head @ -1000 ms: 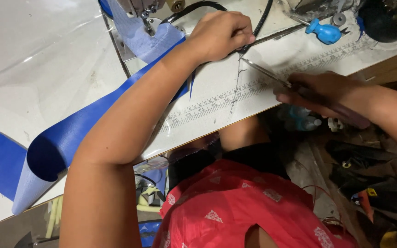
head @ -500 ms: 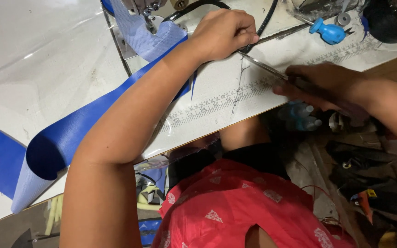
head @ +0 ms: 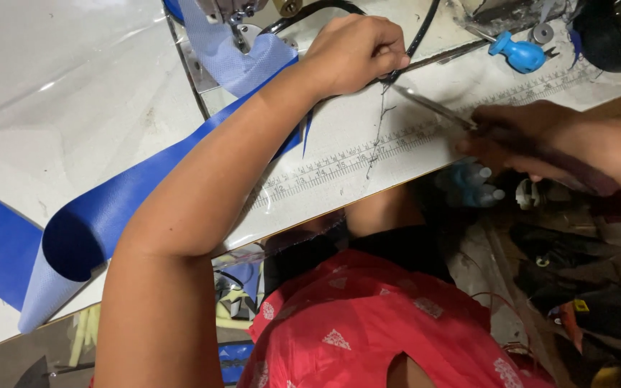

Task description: The person uses scissors to cut a black strap into smaller pieces on a white work surface. They then pick up a blue strap and cut it as well. The person is sitting while performing the task.

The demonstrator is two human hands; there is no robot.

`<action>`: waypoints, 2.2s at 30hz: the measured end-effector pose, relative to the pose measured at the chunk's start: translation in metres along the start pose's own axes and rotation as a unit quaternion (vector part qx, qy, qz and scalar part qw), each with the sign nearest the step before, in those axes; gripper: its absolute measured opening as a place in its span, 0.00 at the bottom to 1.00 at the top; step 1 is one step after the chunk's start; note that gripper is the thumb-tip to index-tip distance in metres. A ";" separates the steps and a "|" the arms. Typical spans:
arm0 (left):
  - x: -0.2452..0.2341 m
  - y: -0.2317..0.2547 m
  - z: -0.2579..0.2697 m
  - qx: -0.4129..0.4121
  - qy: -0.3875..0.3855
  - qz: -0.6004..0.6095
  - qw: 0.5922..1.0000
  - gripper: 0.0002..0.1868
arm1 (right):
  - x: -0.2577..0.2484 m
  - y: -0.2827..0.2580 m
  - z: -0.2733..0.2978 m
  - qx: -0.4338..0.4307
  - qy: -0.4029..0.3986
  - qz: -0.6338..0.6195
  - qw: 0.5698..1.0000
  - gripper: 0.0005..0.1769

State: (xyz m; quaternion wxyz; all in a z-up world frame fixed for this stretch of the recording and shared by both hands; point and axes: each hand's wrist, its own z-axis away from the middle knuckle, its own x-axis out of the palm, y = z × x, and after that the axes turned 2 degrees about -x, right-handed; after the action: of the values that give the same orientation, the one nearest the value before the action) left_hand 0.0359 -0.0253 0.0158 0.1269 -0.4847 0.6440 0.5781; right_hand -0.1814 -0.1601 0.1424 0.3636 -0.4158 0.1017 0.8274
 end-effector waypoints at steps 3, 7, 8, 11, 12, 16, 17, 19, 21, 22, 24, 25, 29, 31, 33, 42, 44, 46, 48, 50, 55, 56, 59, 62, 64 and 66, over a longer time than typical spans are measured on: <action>-0.001 0.002 0.001 -0.024 -0.006 0.002 1.000 0.11 | 0.000 0.004 -0.005 -0.072 -0.018 0.072 0.995 0.23; -0.004 0.005 0.003 -0.031 -0.008 0.003 0.999 0.10 | 0.002 0.002 -0.007 -0.083 -0.029 -0.008 0.996 0.18; -0.004 0.006 0.003 -0.034 -0.009 0.005 0.999 0.10 | 0.003 0.001 -0.003 -0.080 -0.017 -0.026 0.996 0.20; -0.004 0.005 0.002 -0.032 -0.015 0.007 0.999 0.11 | 0.002 0.000 -0.005 -0.060 -0.023 -0.078 0.995 0.21; -0.004 0.004 0.002 -0.032 -0.015 0.007 0.999 0.11 | 0.003 -0.001 -0.007 -0.060 -0.023 -0.077 0.995 0.21; -0.002 0.002 0.002 -0.023 -0.010 0.001 1.000 0.12 | 0.005 -0.008 -0.008 0.021 -0.002 -0.164 0.986 0.18; -0.001 0.001 0.002 -0.014 -0.004 0.002 1.000 0.11 | 0.005 -0.009 -0.007 0.007 -0.008 -0.175 0.985 0.17; -0.002 0.002 0.002 -0.022 -0.005 0.008 1.000 0.11 | -0.001 -0.010 0.001 -0.026 -0.020 -0.082 0.996 0.20; -0.002 0.003 0.002 -0.029 -0.006 0.018 0.999 0.11 | -0.004 -0.013 0.003 -0.054 -0.034 0.008 0.998 0.24; -0.003 0.003 0.002 -0.032 -0.012 0.017 0.999 0.12 | -0.005 -0.015 0.001 0.047 -0.016 -0.076 0.996 0.26; -0.003 0.003 0.001 -0.035 -0.018 0.016 0.999 0.12 | -0.005 -0.017 0.001 0.149 -0.002 -0.163 0.975 0.29; -0.002 0.003 0.001 -0.034 -0.017 0.012 0.999 0.12 | -0.004 -0.017 0.003 0.063 -0.012 -0.067 0.996 0.24; -0.005 0.006 0.001 -0.048 -0.027 0.009 0.998 0.13 | 0.004 -0.009 -0.010 -0.037 -0.023 -0.084 0.996 0.16; -0.003 0.003 0.002 -0.038 -0.020 0.010 0.999 0.12 | 0.002 -0.012 -0.016 0.013 -0.010 -0.130 0.991 0.16; -0.003 0.003 0.002 -0.026 -0.012 0.011 1.000 0.12 | 0.001 -0.013 -0.016 0.063 0.004 -0.177 0.982 0.18; 0.004 -0.002 0.000 0.054 0.035 -0.012 0.998 0.10 | 0.001 -0.017 -0.003 -0.036 -0.025 -0.135 0.990 0.19; 0.001 0.001 0.002 0.040 0.021 -0.007 0.999 0.10 | 0.000 -0.017 -0.004 -0.129 -0.002 0.152 0.980 0.23; 0.001 0.002 0.001 0.039 0.040 0.001 0.998 0.10 | 0.005 -0.019 -0.006 -0.106 -0.012 0.063 0.992 0.20; 0.003 0.004 0.002 0.039 0.060 0.009 0.997 0.10 | 0.007 -0.022 -0.003 -0.083 -0.022 -0.029 0.996 0.19; 0.006 0.006 0.006 0.036 0.094 0.011 0.995 0.11 | 0.005 -0.026 0.003 -0.089 -0.016 -0.003 0.996 0.22; 0.009 0.036 0.037 0.019 0.126 0.070 0.989 0.11 | 0.023 0.019 0.010 -0.181 -0.021 0.231 0.956 0.35; 0.005 0.042 0.041 0.040 0.138 0.093 0.985 0.13 | 0.032 0.039 0.003 -0.257 0.024 0.286 0.923 0.39; 0.008 0.030 0.046 0.078 0.129 0.078 0.985 0.09 | 0.079 0.098 -0.038 -0.559 0.323 0.432 0.629 0.28; -0.003 0.033 0.050 0.028 0.040 -0.011 0.999 0.11 | 0.056 0.029 -0.003 -0.693 0.389 0.359 0.489 0.13; 0.001 0.032 0.051 0.061 0.021 -0.085 0.994 0.13 | 0.054 0.011 -0.006 -0.687 0.409 0.365 0.477 0.08; 0.003 0.032 0.050 0.093 0.003 -0.162 0.982 0.17 | 0.057 -0.002 -0.023 -0.683 0.431 0.370 0.460 0.05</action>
State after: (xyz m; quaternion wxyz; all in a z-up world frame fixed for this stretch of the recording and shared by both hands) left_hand -0.0097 0.0122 0.0184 0.2616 -0.5709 0.6081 0.4856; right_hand -0.1882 -0.1405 0.0846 -0.4666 -0.7587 -0.2073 0.4047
